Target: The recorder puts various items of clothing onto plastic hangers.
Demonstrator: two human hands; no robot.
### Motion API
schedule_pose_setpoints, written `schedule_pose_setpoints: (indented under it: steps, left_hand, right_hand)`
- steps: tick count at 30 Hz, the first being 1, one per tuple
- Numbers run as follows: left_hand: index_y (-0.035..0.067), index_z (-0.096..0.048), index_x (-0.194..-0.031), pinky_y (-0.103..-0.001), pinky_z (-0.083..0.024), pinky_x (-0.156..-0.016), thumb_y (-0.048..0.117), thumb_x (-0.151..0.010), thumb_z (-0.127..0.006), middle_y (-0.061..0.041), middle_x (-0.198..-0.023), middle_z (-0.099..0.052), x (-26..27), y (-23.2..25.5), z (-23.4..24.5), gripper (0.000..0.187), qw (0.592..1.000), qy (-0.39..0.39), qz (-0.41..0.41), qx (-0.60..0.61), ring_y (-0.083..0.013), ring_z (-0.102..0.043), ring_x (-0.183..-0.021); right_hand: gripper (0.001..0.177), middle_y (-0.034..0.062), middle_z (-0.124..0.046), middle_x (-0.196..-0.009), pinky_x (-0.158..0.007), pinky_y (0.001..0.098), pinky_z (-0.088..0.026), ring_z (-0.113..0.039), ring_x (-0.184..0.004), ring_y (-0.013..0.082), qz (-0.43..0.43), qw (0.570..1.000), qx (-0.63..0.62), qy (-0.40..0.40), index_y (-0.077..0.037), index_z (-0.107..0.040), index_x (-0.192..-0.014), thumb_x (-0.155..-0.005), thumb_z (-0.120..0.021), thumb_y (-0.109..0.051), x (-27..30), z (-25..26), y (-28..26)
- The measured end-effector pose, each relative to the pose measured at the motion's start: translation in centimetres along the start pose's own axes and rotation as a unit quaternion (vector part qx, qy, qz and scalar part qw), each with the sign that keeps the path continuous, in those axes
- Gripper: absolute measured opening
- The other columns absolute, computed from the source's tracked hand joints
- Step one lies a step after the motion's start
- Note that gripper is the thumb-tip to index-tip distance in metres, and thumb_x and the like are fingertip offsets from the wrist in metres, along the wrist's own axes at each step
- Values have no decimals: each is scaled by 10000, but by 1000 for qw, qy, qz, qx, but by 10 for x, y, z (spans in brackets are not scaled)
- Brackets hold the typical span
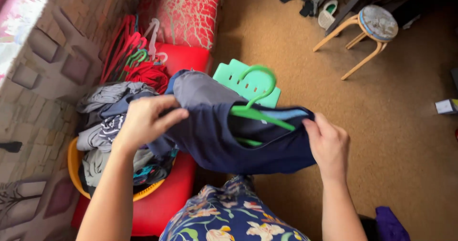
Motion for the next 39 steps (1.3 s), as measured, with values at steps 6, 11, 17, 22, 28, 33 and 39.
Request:
schedule_pose_setpoints:
  steps: [6, 11, 17, 22, 28, 33, 39]
  left_hand:
    - [101, -726, -921, -386, -475, -600, 408, -899, -763, -132, -698, -629, -12, -1, 31, 310, 991, 128, -38, -16, -272, -633, -615]
    - [86, -713, -930, -408, -475, -616, 316, -971, -730, -118, -719, -658, -24, -10, 27, 234, 986, 129, -74, -80, -319, -651, -697]
    - [-17, -605, -1249, -424, -495, -967, 148, -973, -727, -199, -1158, -658, -41, -15, 67, 344, 874, 456, -165, -18, -350, -615, -1088]
    - [53, -499, -1385, -382, -438, -1048, 244, -781, -811, -60, -1290, -651, -74, -144, -41, 706, 932, 19, 82, 353, -243, -582, -1205]
    - [-85, -566, -1264, -412, -515, -973, 412, -911, -706, -140, -1175, -670, -115, -191, -47, 626, 664, 97, 71, 738, -271, -647, -1051]
    - [-121, -612, -1390, -410, -574, -919, 456, -1102, -703, -196, -1171, -725, -130, -280, -141, 650, 481, -38, 122, 867, -307, -729, -997]
    - [85, -612, -1290, -394, -573, -927, 145, -862, -727, -56, -1159, -728, -122, -254, -134, 447, 773, -22, 295, 561, -196, -705, -1024]
  right_hand:
    - [285, 186, -731, -1059, -799, 383, -549, -722, -961, 352, 138, 990, -19, 21, -31, -688, -1175, -948, -748, -192, -2, 5, -26]
    - [249, 116, -755, -958, -781, 299, -552, -741, -872, 160, 63, 992, -98, -43, -37, -715, -1129, -898, -768, -114, -3, 0, 6]
    - [158, -40, -692, -953, -757, 197, -476, -575, -837, 30, -35, 967, -248, -42, 3, -708, -1141, -1019, -712, -98, -57, 1, 66]
    - [159, -34, -683, -938, -756, 193, -468, -574, -837, 34, -62, 971, -226, -45, 13, -708, -1144, -1037, -724, -104, -90, 1, 112]
    - [230, 1, -713, -1013, -768, 224, -513, -633, -854, 71, -158, 928, -316, -122, 3, -716, -1175, -991, -729, -135, -156, -78, 197]
    - [276, -15, -715, -1048, -787, 242, -518, -641, -881, 70, -232, 875, -376, -196, -18, -735, -1198, -998, -734, -208, -168, -225, 289]
    - [271, 13, -749, -975, -746, 275, -540, -675, -812, 101, -340, 813, -356, -311, -29, -753, -1115, -929, -754, -226, -116, -332, 324]
Point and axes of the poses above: each hand's wrist, its own x-axis away from the middle knuckle, its own z-axis out of the back of the hand, y = z × x, the point moved 6 cm from there along -x, towards the middle knuckle
